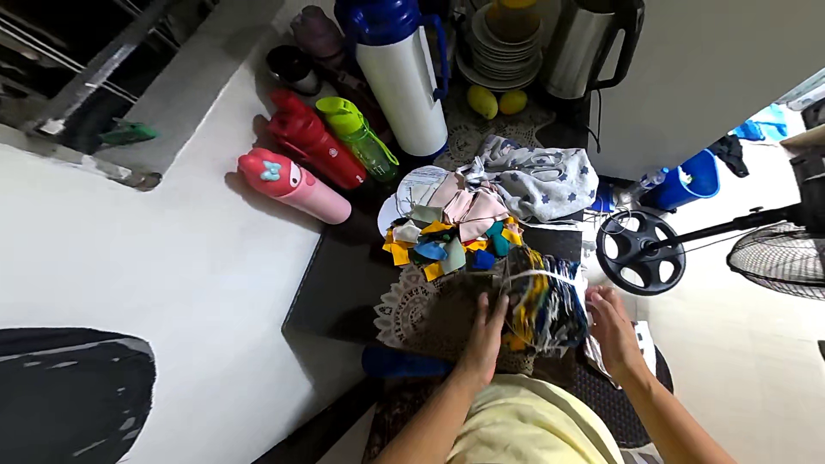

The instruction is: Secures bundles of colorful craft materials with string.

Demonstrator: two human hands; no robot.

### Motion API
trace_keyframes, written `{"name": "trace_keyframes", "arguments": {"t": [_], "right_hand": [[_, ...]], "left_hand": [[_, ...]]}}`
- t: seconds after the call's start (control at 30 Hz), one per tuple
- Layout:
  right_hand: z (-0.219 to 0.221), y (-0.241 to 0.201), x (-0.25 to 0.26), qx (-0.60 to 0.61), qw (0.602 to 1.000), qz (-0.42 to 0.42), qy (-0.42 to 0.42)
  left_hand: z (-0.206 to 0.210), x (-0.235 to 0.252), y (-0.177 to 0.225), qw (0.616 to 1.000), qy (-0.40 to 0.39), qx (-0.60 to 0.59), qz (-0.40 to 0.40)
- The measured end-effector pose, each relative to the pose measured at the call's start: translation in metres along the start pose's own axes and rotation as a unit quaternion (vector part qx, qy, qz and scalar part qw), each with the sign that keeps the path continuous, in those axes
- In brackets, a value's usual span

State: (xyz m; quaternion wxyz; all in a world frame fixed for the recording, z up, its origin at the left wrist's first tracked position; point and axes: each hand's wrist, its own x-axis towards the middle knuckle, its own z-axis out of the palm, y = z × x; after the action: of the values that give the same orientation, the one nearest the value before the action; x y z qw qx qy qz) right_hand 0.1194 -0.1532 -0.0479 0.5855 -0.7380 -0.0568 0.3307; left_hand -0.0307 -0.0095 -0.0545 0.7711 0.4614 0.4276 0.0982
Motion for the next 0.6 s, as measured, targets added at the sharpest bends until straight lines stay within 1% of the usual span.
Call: {"name": "trace_keyframes", "arguments": {"t": [0.07,0.1,0.13,0.2,0.23,0.27,0.33,0.4,0.5,0.6], "right_hand": [[-0.001,0.015,-0.007,0.036,0.999,-0.017,-0.038],[0.0,0.02,-0.01,0.033,0.998,-0.013,-0.053],[0.003,0.022,-0.013,0.016,0.998,-0.003,-0.063],[0.01,0.02,-0.014,-0.037,0.997,0.024,-0.07],[0.016,0.017,-0.013,-0.063,0.995,0.029,-0.07],[0.022,0.014,-0.011,-0.086,0.994,0.021,-0.065],[0.035,0.007,-0.013,-0.108,0.993,-0.006,-0.053],[0.045,0.0,-0.018,-0.098,0.993,-0.013,-0.06],[0.052,0.009,-0.019,-0.089,0.995,-0.026,-0.044],[0.061,0.018,-0.018,-0.079,0.996,-0.039,-0.009]], "left_hand": [[-0.007,-0.014,-0.008,0.99,0.005,0.081,0.115],[-0.013,-0.017,-0.012,0.986,0.006,0.099,0.133],[-0.019,-0.019,-0.012,0.989,0.005,0.099,0.113],[-0.026,-0.019,-0.005,0.996,0.02,0.083,0.028],[-0.027,-0.017,0.0,0.995,0.039,0.088,0.006],[-0.025,-0.015,0.005,0.994,0.055,0.097,0.003],[-0.019,-0.012,0.013,0.991,0.047,0.123,0.024],[-0.008,-0.011,0.01,0.987,0.044,0.146,0.058],[0.0,-0.006,-0.002,0.97,0.073,0.207,0.104],[0.004,0.001,-0.012,0.957,0.091,0.246,0.121]]}}
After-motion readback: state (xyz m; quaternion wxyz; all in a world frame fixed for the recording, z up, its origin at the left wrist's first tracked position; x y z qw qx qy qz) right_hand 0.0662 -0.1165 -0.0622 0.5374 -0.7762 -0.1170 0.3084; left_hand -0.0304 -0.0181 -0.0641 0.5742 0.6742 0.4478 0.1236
